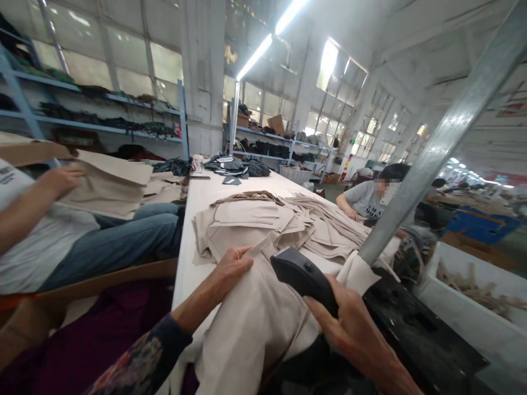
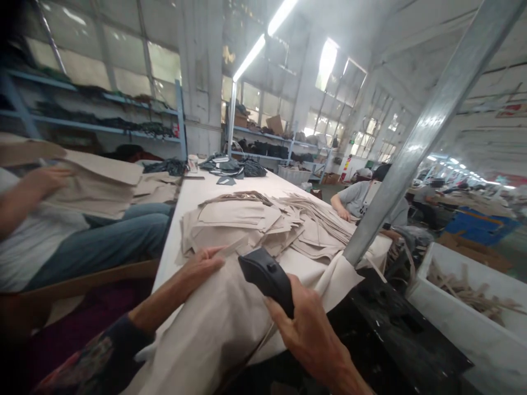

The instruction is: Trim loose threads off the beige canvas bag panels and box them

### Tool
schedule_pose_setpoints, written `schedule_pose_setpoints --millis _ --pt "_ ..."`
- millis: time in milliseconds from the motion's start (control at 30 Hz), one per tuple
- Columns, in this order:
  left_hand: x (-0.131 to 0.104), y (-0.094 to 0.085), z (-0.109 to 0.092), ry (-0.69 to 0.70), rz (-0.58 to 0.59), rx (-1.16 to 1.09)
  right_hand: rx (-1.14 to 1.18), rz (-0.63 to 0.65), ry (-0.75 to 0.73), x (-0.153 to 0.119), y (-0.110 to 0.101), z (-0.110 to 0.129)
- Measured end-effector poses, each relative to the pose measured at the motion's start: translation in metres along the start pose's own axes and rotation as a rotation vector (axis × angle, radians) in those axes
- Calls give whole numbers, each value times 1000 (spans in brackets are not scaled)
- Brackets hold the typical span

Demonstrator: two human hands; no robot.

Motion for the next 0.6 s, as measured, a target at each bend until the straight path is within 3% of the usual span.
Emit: schedule_pose_setpoints --millis 200,333,467,600 --pt "-22 -13 24 -6 -55 -198 -60 69 -52 30 41 6" --pt "-27 -29 47 -63 -143 -313 -80 63 -52 44 53 3" --pt "-32 -41 61 -61 -201 -349 -99 98 -54 37 60 2" --pt "-35 -40 67 -36 -170 -369 -91 158 -82 29 71 6"
Point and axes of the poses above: each hand's wrist, its own x-axis towards the middle knuckle, its own y-axis out of the palm, z = x × y, the point moved 6 cm from there along x, towards the middle knuckle, and after that the axes turned 10 degrees about -y, right-handed, at the moved point
